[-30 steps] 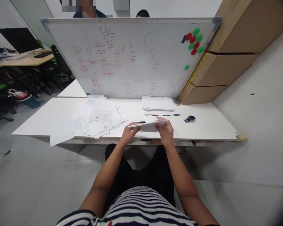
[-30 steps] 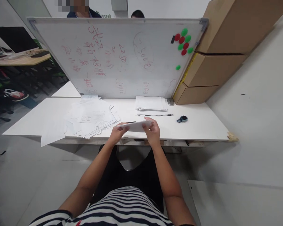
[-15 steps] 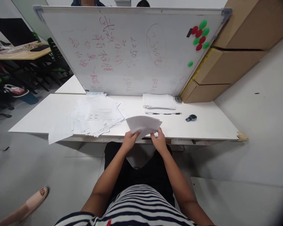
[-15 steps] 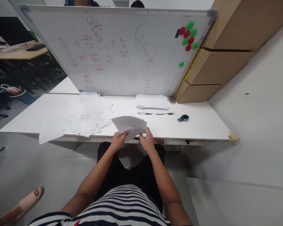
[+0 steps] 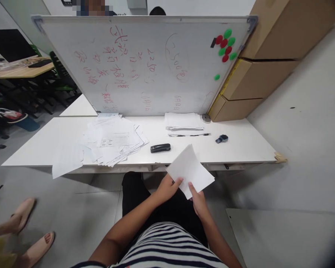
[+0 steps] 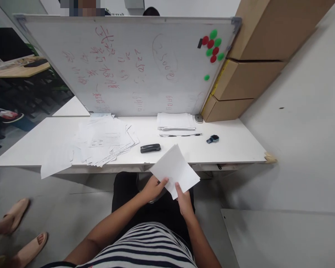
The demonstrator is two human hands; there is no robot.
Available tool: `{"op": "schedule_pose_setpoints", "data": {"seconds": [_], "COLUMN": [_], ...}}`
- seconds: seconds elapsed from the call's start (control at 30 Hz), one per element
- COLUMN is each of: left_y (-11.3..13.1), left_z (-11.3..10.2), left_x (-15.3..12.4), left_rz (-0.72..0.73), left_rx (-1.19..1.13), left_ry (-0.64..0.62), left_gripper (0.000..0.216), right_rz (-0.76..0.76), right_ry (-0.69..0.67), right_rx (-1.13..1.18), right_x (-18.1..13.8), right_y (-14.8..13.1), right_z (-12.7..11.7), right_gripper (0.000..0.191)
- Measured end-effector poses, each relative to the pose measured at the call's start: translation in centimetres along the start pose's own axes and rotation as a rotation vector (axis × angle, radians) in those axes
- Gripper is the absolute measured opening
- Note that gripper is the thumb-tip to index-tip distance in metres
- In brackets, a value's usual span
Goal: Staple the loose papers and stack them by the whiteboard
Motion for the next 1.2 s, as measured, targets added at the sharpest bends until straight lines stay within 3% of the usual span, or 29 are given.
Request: {"op": "schedule_pose_setpoints", "data": {"seconds": [0.2, 0.33, 0.43, 0.53, 0.8, 1.2], "left_y": [-1.2, -4.7, -7.0, -7.9, -7.5, -6.8], "left_z": [-6.5, -9.7, -10.1, -10.0, -10.0, -9.8], "left_x": [7.2, 11.3, 12.0, 11.7, 11.5, 11.5], "left_rz": [0.236, 0.163, 0.102, 0.12, 0.199, 0.253], "left_rx": [0.579, 0.837, 0.852, 0.856, 0.825, 0.799], "left_ry": [0.161, 0.17, 0.102, 0.102, 0.023, -0.081], "left_gripper": [0.041, 0.054, 0.038, 0.036, 0.037, 0.04], "right_rz": [0.022, 0.034, 0.069, 0.091, 0.15, 0.18], "right_ry": [0.203, 0.25, 0.211, 0.124, -0.001, -0.114], "right_rx": [-0.309, -0.28, -0.184, -0.051, -0.002, -0.079], "right_x": [0.7, 0.7, 0.8, 0.7, 1.4, 2.9], "right_y": [-0.3, -0.9, -1.2, -2.0, -4.7, -4.9], "right_z": [-5.6, -6.7, -6.4, -5.6, -4.4, -2.9], "right_gripper": [0.046, 0.048, 0.049, 0.048, 0.042, 0.045]}}
Point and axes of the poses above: each hand's wrist, its own x-axis towards the middle knuckle, its own z-axis out of the palm, y = z × x, the point moved 2 cm from there along x, towards the middle knuckle, and after that the axes turned 3 degrees about z, right-handed, at the moved point
